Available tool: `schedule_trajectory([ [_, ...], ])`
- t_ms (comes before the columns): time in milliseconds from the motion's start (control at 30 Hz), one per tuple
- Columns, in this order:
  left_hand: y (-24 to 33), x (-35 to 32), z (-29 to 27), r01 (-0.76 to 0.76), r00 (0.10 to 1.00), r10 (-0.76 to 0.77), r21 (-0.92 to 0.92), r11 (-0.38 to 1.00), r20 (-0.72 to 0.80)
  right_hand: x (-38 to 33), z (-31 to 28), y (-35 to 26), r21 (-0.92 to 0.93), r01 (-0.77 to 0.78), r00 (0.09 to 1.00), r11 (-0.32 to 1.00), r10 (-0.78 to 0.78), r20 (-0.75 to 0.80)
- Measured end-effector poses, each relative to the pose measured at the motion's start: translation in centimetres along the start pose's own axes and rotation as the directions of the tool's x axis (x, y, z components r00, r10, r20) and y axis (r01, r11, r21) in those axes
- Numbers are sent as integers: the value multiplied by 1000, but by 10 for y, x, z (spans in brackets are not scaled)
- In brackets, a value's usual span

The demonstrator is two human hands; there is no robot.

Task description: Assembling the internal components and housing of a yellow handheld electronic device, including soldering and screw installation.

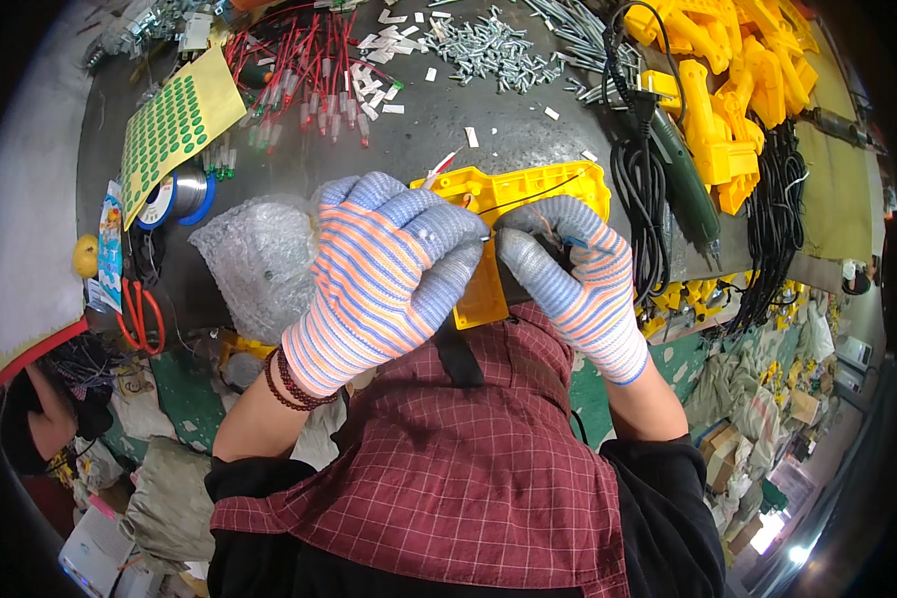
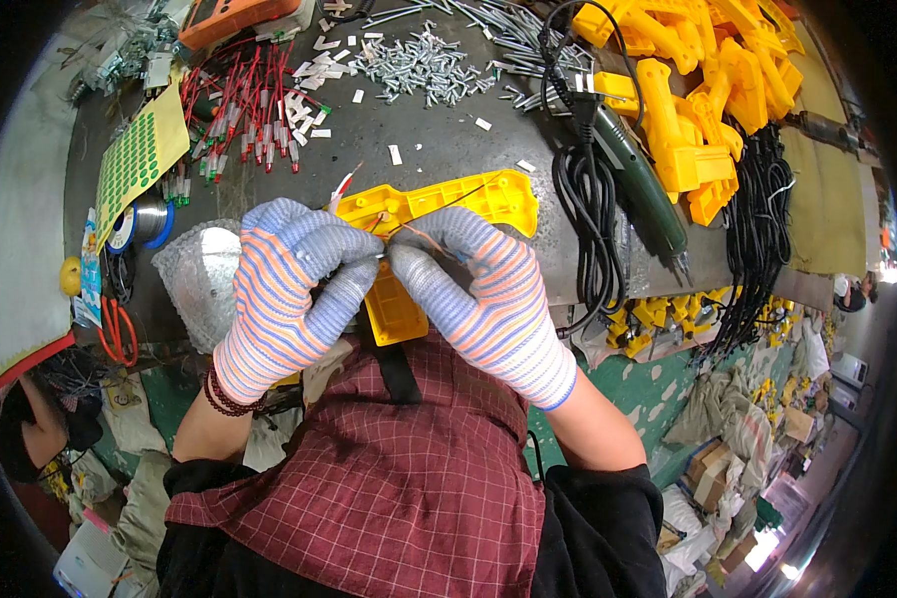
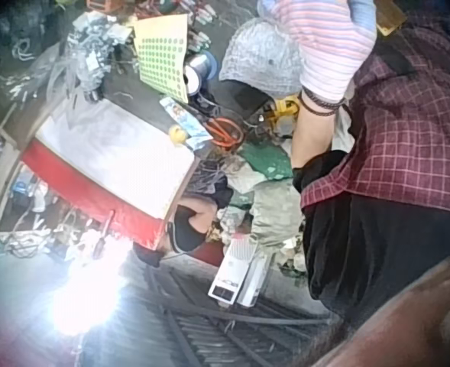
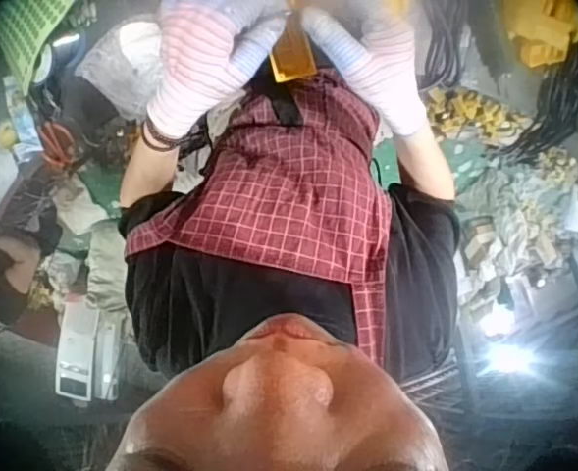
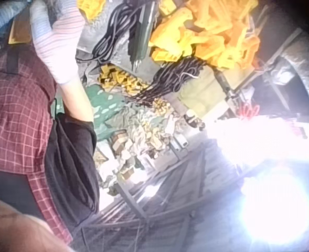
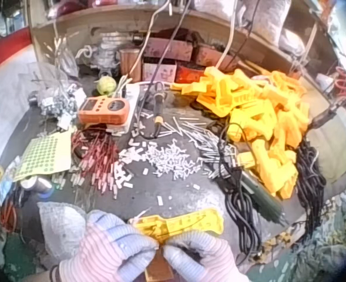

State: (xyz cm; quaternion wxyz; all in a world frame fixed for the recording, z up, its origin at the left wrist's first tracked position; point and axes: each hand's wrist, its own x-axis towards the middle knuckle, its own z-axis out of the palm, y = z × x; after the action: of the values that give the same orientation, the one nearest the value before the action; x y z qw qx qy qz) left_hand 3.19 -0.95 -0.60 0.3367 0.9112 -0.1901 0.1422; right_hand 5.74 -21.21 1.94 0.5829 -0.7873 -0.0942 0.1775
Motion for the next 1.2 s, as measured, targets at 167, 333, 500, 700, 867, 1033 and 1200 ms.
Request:
schedule_trajectory([
  [167,4,-1,1,40,999,-41,37,999,14,0,4,-1,-23,81,996,996,-80,30],
  [333,10,-5,6,106,983,-102,22,994,-153,-7,2,10,100,14,997,995,-6,-80],
  [500,10,-5,7,113,975,-114,-18,993,-189,0,6,-12,231,-319,948,919,307,89],
  [700,7,-6,8,114,973,-116,-23,993,-202,0,6,-17,296,-307,951,904,282,124],
  [867,5,-7,10,111,973,-111,-10,994,-202,0,5,-8,296,-249,967,922,219,131],
  [1033,3,-9,11,97,975,-96,-9,995,-202,2,9,-6,282,-175,983,944,152,99],
  [1200,9,-5,7,61,982,-55,28,998,-183,2,12,-9,207,-146,989,967,135,67],
])
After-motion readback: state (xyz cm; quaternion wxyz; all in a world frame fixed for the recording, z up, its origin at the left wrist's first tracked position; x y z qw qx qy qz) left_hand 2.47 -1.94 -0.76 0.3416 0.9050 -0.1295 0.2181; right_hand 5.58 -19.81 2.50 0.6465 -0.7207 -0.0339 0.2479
